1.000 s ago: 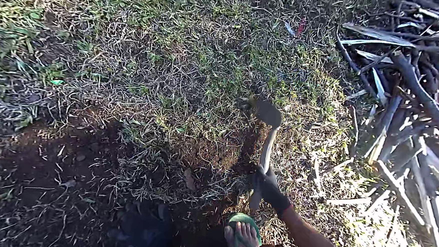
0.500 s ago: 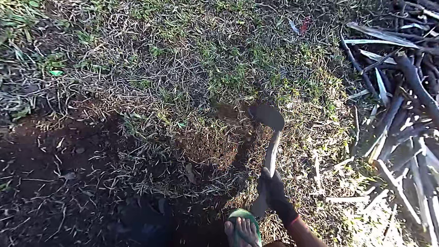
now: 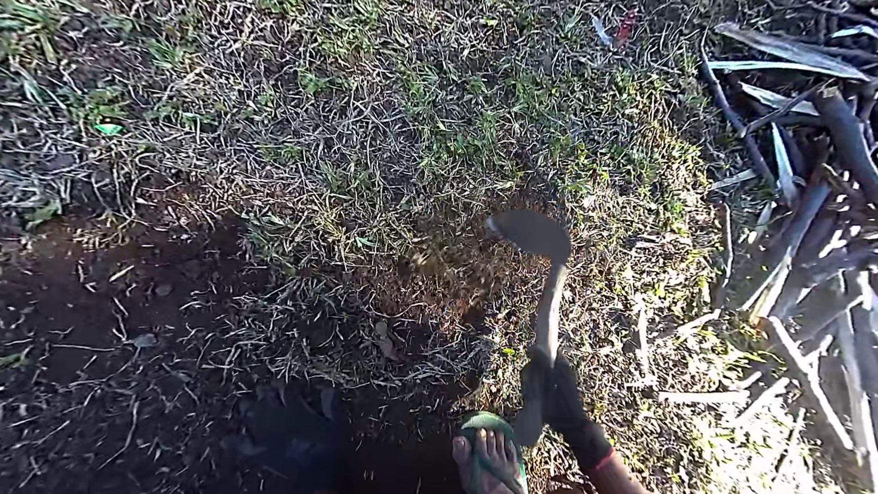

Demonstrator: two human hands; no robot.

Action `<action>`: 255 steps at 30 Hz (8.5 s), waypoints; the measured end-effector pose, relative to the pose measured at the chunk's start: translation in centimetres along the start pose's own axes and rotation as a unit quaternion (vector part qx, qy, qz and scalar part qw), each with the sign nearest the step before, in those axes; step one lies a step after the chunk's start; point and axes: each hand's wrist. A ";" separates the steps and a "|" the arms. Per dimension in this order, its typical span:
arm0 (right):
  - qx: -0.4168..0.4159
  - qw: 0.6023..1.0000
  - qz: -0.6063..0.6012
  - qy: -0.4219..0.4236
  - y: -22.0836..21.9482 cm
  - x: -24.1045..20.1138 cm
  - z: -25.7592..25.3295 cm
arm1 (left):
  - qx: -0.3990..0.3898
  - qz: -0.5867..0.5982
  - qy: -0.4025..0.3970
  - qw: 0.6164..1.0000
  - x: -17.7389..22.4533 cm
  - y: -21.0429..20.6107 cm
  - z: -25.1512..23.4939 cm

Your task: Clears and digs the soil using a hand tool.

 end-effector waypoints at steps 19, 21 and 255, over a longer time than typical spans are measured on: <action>0.175 0.969 -0.150 0.090 -7.4 -8.3 -11.7 | 0.048 -0.007 -0.023 0.999 -1.3 -2.6 1.1; 0.110 0.992 -0.030 0.061 -7.1 -5.0 -10.8 | 0.060 -0.011 -0.027 0.998 -1.7 -3.5 1.3; -0.043 0.998 0.016 0.052 -9.1 -14.6 -14.2 | 0.041 0.014 0.004 0.999 0.6 0.3 0.3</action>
Point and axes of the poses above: each hand's wrist, its own z-axis away from the middle knuckle, its own y-axis out of the back of the hand, x = y × z, and after that the axes turned 12 degrees about x, right-handed
